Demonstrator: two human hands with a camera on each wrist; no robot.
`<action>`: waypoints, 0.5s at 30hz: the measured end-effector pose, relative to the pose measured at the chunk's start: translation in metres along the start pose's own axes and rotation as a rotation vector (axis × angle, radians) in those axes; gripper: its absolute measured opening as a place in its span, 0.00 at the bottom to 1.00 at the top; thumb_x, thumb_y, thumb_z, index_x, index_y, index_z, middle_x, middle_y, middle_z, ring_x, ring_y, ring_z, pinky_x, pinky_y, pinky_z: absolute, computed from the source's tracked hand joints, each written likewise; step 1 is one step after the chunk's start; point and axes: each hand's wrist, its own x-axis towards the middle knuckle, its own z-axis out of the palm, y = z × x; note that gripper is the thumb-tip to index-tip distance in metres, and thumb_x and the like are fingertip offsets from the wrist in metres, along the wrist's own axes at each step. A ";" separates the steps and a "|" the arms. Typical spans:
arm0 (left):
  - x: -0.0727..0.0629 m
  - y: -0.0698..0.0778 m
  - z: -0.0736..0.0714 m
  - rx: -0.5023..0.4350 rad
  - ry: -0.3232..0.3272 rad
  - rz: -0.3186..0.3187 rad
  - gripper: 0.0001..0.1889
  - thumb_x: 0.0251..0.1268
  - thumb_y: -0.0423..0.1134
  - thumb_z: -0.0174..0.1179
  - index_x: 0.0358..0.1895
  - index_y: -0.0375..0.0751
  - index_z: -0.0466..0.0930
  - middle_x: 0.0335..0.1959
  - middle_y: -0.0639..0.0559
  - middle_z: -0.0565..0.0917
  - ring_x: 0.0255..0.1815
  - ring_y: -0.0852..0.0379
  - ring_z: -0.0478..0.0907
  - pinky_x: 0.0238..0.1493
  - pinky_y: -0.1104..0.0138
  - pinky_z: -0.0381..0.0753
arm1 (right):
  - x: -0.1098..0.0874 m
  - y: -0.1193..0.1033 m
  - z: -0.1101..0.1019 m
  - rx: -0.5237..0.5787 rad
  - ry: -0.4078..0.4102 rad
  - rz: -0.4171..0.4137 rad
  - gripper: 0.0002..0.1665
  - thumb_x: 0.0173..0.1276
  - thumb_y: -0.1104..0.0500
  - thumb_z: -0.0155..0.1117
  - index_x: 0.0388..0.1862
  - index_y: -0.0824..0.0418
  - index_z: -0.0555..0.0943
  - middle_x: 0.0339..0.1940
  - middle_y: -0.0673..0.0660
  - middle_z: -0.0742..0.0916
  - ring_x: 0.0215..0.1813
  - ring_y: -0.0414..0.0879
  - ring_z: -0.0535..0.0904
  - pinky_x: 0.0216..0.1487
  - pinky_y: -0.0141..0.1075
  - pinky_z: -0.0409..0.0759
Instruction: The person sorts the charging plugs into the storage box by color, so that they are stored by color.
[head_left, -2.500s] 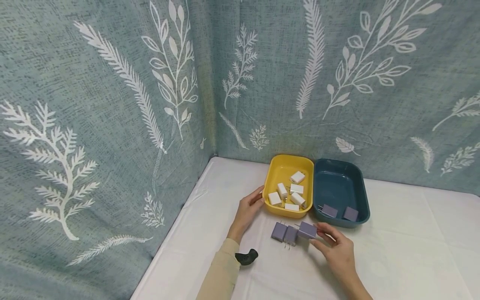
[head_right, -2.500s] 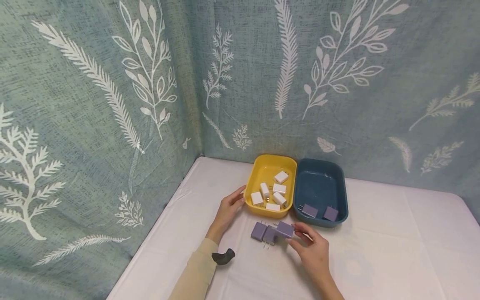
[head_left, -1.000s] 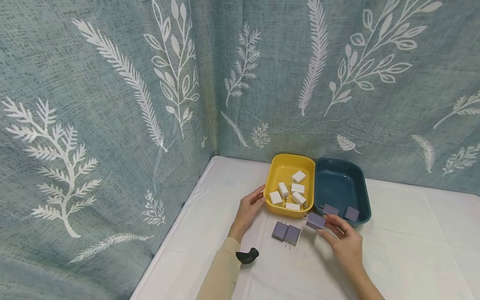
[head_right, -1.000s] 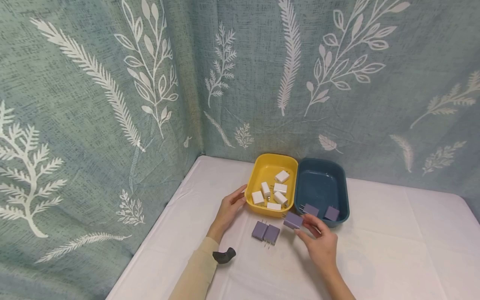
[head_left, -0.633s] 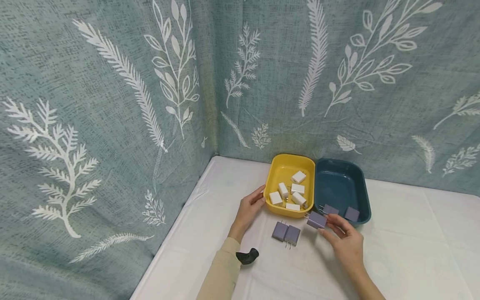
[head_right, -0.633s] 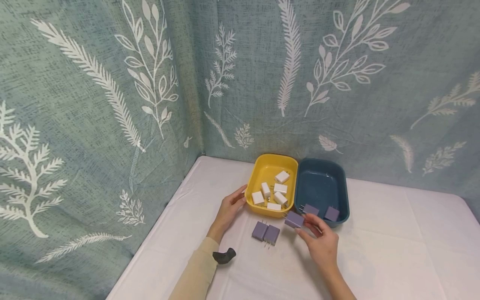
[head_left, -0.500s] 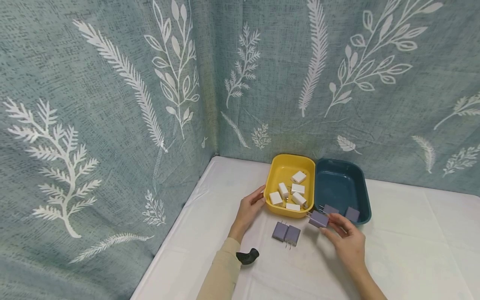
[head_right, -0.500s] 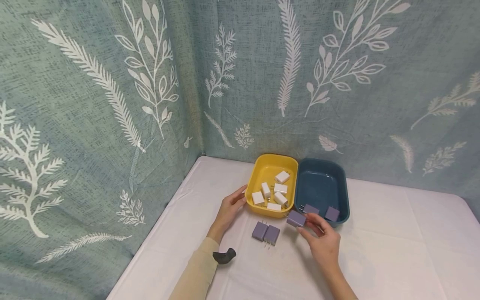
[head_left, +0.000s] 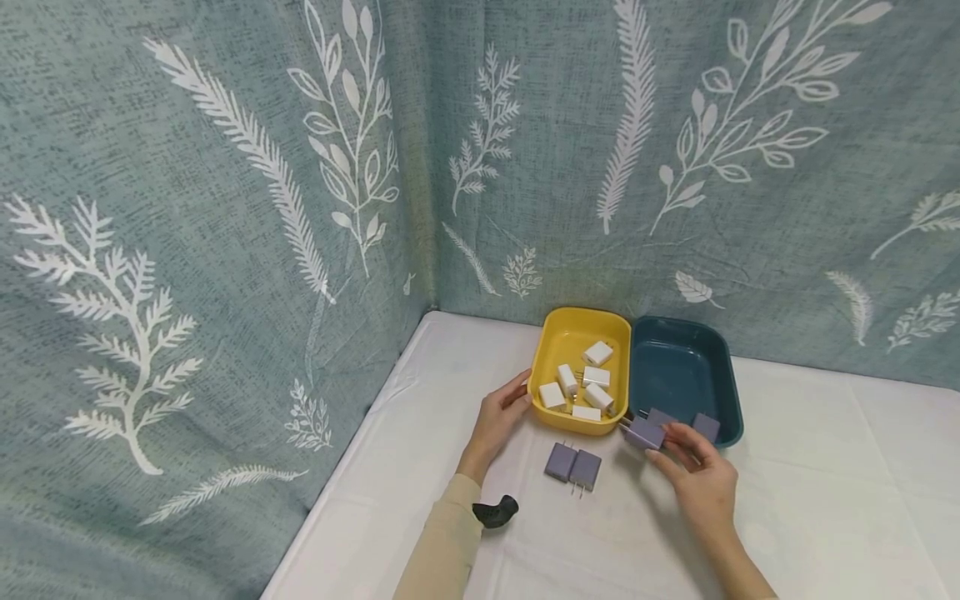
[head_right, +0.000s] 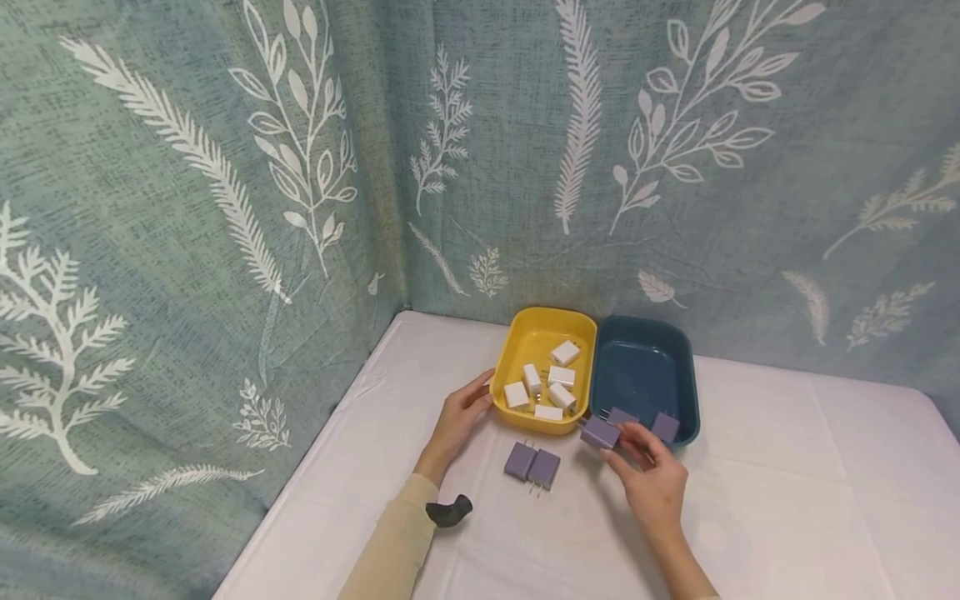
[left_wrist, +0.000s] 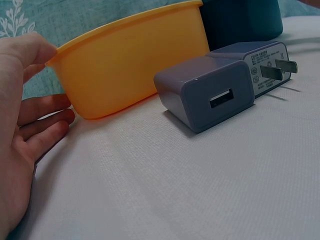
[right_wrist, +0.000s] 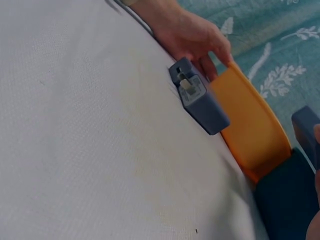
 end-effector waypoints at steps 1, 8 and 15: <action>0.000 0.000 0.000 -0.002 -0.001 0.001 0.25 0.71 0.37 0.55 0.70 0.43 0.68 0.67 0.41 0.74 0.65 0.46 0.75 0.64 0.63 0.76 | 0.000 0.000 0.000 0.005 0.005 0.000 0.28 0.48 0.76 0.74 0.52 0.71 0.80 0.40 0.34 0.84 0.43 0.25 0.82 0.48 0.21 0.80; 0.001 -0.001 -0.001 -0.006 -0.004 0.009 0.25 0.71 0.37 0.55 0.70 0.42 0.68 0.67 0.40 0.75 0.65 0.46 0.75 0.63 0.65 0.77 | 0.002 -0.001 -0.001 0.004 0.044 -0.049 0.28 0.47 0.78 0.73 0.51 0.72 0.80 0.39 0.34 0.85 0.42 0.26 0.83 0.48 0.21 0.81; 0.001 -0.002 0.000 -0.001 -0.011 0.020 0.25 0.72 0.38 0.55 0.71 0.41 0.67 0.67 0.39 0.74 0.65 0.46 0.75 0.63 0.65 0.77 | 0.006 -0.001 -0.003 0.039 0.095 -0.042 0.28 0.47 0.78 0.73 0.50 0.72 0.80 0.39 0.36 0.86 0.41 0.26 0.84 0.47 0.21 0.81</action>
